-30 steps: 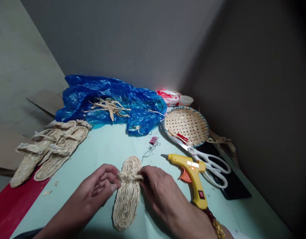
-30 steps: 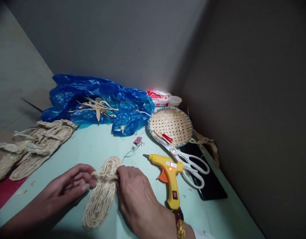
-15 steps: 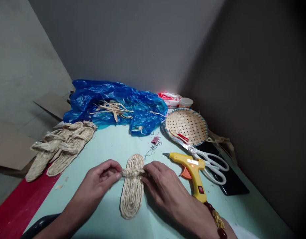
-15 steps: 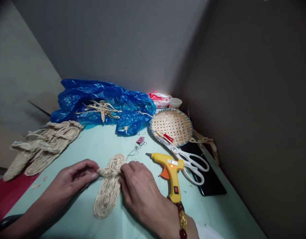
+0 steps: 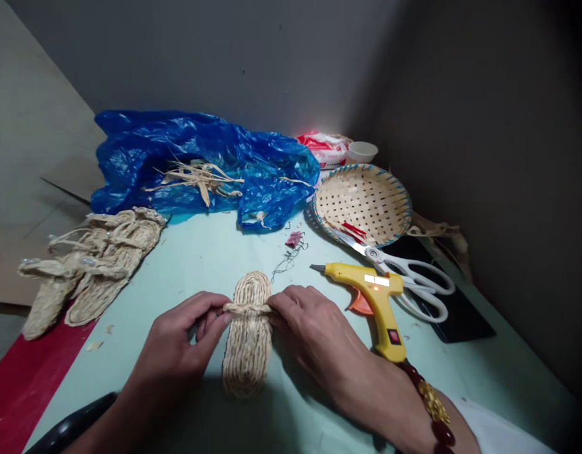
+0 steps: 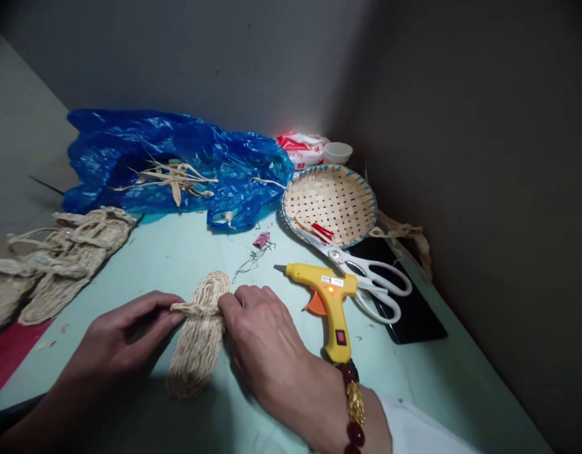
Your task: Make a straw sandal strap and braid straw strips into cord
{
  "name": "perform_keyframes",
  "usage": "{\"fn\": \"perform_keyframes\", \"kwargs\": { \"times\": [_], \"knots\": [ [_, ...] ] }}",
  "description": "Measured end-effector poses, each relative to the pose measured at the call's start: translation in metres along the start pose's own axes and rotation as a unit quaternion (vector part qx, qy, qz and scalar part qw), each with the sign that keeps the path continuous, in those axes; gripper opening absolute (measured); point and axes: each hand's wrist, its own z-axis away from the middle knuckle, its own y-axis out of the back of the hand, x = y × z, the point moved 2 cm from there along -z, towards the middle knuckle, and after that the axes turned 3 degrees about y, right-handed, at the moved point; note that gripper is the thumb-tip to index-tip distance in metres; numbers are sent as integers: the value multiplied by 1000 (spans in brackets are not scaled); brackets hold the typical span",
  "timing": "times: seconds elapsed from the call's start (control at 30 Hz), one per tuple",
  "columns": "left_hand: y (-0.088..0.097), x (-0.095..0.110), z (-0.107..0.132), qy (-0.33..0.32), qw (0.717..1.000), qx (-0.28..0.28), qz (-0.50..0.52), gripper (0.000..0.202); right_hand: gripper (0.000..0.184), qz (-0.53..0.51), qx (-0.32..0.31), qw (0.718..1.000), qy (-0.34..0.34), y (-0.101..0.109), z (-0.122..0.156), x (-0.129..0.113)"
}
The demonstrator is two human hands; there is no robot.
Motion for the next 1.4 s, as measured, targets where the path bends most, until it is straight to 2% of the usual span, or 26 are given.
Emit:
{"fn": "perform_keyframes", "kwargs": {
  "times": [0.2,0.43,0.63,0.9,1.0,1.1,1.17,1.27,1.4],
  "knots": [
    [1,3,-4,-30,999,-11,-20,11,25,16,-2,1000,-1,-9,-5,5],
    [-1,2,1,-18,999,6,-44,9,22,46,12,999,11,-15,-4,8],
    [-5,2,1,-14,995,18,-96,13,23,26,20,999,8,-13,-3,6],
    [-9,-4,0,-52,994,28,-95,15,14,61,30,997,21,-2,2,0],
    [-11,-6,0,-66,993,29,-90,16,21,52,67,995,56,6,9,-6],
    [-12,-5,0,-74,994,27,-81,15,29,61,156,974,153,6,15,-16],
    [-12,-5,-1,-75,994,24,-76,14,29,71,193,955,214,-2,16,-22],
    [-13,-4,-1,-71,995,21,-71,14,27,115,178,946,245,-20,13,-27],
    [-14,-4,-1,-73,995,12,-62,15,28,194,142,943,232,-38,4,-25]
  ]
}}
